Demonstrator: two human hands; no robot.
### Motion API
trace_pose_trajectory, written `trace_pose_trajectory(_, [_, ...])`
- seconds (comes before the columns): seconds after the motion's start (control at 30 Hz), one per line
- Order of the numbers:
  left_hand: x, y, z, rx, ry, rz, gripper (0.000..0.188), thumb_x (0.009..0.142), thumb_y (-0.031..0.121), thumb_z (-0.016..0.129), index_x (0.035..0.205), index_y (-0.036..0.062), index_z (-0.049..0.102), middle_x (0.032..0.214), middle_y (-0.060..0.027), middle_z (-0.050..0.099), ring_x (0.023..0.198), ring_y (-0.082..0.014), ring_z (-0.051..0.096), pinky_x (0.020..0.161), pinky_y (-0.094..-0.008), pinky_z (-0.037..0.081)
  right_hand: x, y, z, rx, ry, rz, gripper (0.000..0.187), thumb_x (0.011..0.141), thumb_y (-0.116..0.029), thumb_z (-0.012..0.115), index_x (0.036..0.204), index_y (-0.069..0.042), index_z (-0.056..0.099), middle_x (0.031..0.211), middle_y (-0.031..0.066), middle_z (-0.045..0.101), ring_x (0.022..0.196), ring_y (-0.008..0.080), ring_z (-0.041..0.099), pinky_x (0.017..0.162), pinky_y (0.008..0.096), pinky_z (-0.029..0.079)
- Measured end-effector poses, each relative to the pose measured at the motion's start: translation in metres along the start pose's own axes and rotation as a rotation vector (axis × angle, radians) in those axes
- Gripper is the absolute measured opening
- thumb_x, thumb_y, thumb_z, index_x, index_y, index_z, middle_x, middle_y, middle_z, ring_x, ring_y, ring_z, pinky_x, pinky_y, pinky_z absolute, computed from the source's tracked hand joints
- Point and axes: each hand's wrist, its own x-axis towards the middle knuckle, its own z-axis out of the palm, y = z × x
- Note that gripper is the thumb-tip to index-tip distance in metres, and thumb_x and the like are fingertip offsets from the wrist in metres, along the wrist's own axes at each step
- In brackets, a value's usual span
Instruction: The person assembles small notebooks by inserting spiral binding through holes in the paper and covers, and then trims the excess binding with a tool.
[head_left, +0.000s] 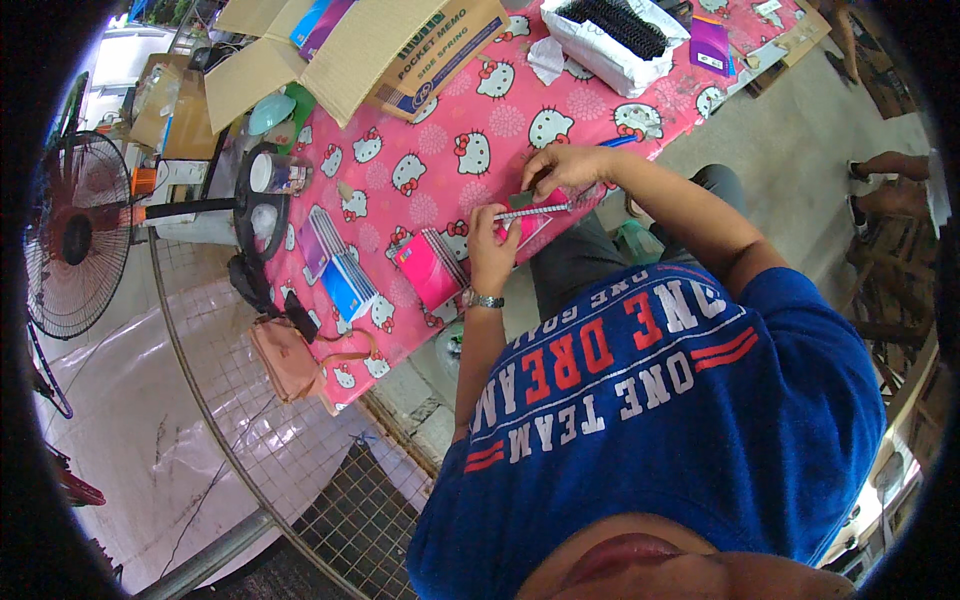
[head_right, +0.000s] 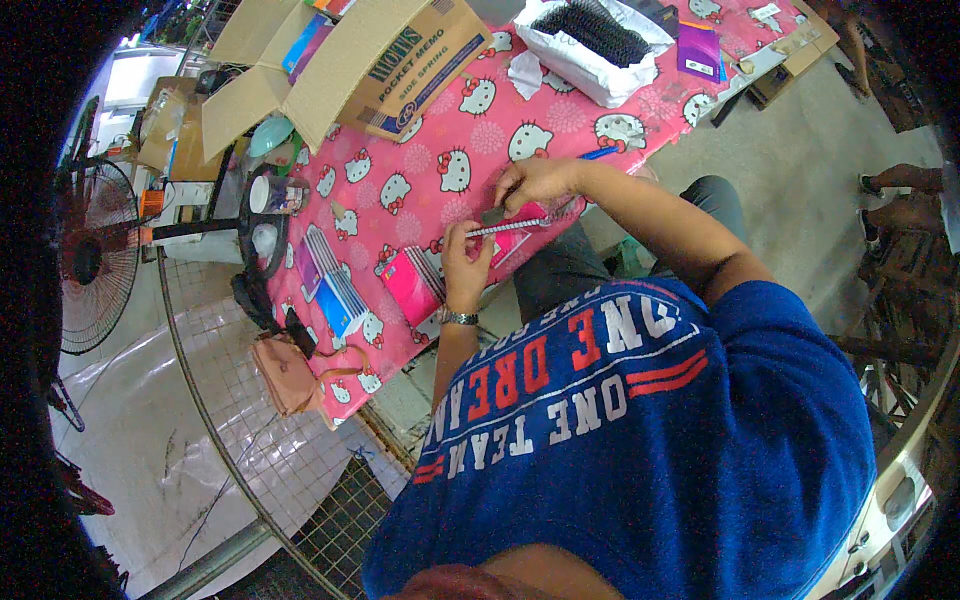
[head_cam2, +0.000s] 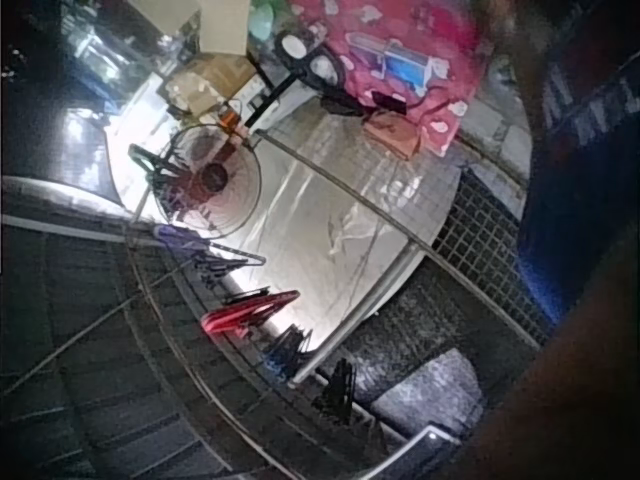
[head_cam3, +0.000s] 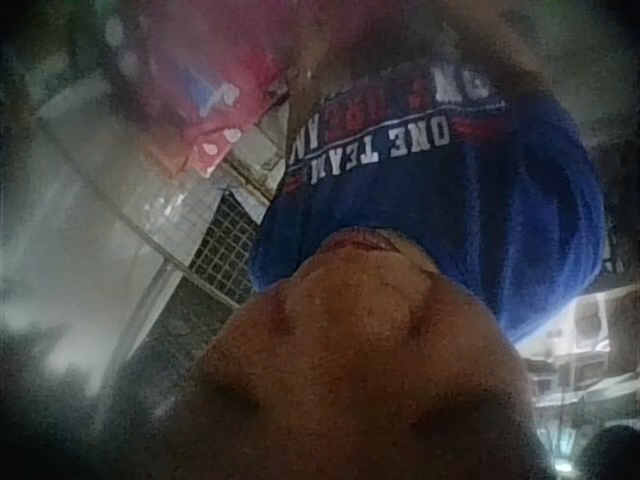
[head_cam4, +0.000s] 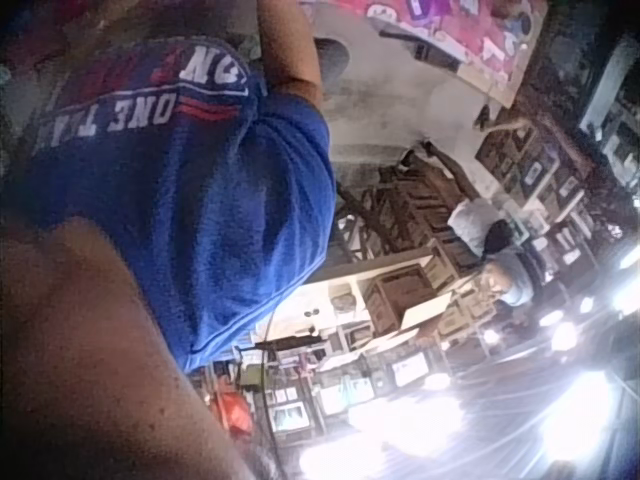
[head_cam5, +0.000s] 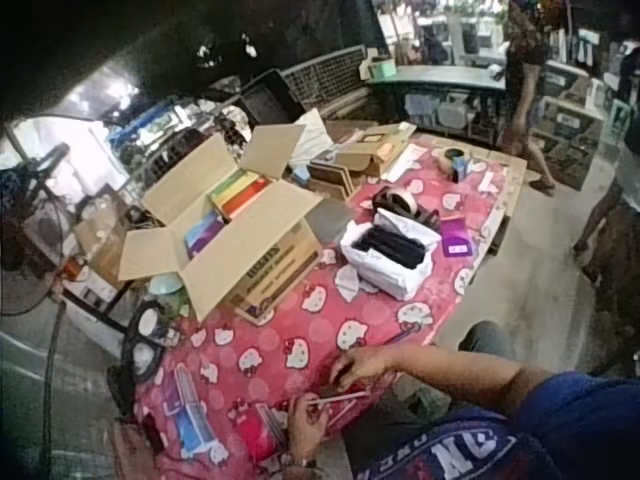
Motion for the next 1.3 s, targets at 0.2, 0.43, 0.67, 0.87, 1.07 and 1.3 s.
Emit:
trace_pose_trajectory(0.2, [0.000,0.003,-0.003,-0.051,-0.047,-0.099,0.031,0.077,0.005,0.072,0.104,0.0011,0.057,0.098,-0.0109,0.057,0.081,-0.0227,0.059,0.067,-0.0319,0.051,0.006,0.019,-0.002,0.266,-0.038,-0.110,0.027,0.079,-0.012,0.069,0.103,0.000,0.068,0.101,0.0045,0.066,0.097,0.0111,0.058,0.089,0.0262,0.043])
trace_pose_trajectory(0.43, [0.003,-0.004,0.000,-0.149,-0.035,-0.127,0.028,0.077,0.003,0.073,0.101,0.0010,0.058,0.098,-0.0101,0.058,0.085,-0.0216,0.061,0.071,-0.0311,0.051,0.011,0.027,-0.004,0.334,-0.049,-0.103,0.025,0.080,-0.013,0.069,0.101,0.000,0.069,0.098,0.0029,0.067,0.091,0.0122,0.060,0.085,0.0269,0.045])
trace_pose_trajectory(0.67, [0.003,-0.015,0.003,-0.179,-0.023,-0.073,0.026,0.082,0.005,0.072,0.103,0.0006,0.059,0.097,-0.0062,0.061,0.086,-0.0136,0.060,0.074,-0.0276,0.049,0.010,0.016,-0.017,-0.901,0.683,-0.289,0.021,0.068,-0.020,0.073,0.087,-0.013,0.073,0.105,0.0067,0.066,0.106,0.0230,0.057,0.092,0.0369,0.043])
trace_pose_trajectory(0.87, [-0.010,-0.021,0.001,-0.375,0.137,-0.234,0.020,0.085,0.004,0.067,0.104,0.0009,0.061,0.092,-0.0075,0.067,0.079,-0.0151,0.064,0.071,-0.0271,0.050,-0.019,0.048,-0.050,-1.022,0.840,-0.296,0.054,0.067,-0.015,0.074,0.119,-0.011,0.060,0.132,0.0164,0.050,0.121,0.0367,0.048,0.102,0.0464,0.040])
trace_pose_trajectory(1.07, [-0.020,-0.009,0.003,-0.378,0.207,-0.292,0.017,0.092,0.012,0.063,0.105,0.0016,0.064,0.092,-0.0102,0.070,0.081,-0.0154,0.070,0.066,-0.0272,0.052,-0.082,0.072,-0.003,-1.273,0.843,-0.117,0.066,0.082,-0.031,0.069,0.137,-0.007,0.043,0.134,0.0188,0.046,0.123,0.0393,0.044,0.103,0.0489,0.036])
trace_pose_trajectory(1.3, [-0.027,-0.014,0.021,-0.094,0.275,-0.309,0.022,0.093,0.018,0.062,0.108,0.0023,0.059,0.087,-0.0115,0.067,0.068,-0.0169,0.067,0.059,-0.0300,0.050,-0.090,0.064,0.025,-1.058,0.883,-0.062,0.046,0.086,-0.026,0.065,0.125,-0.004,0.054,0.117,0.0163,0.055,0.107,0.0361,0.051,0.093,0.0466,0.040])
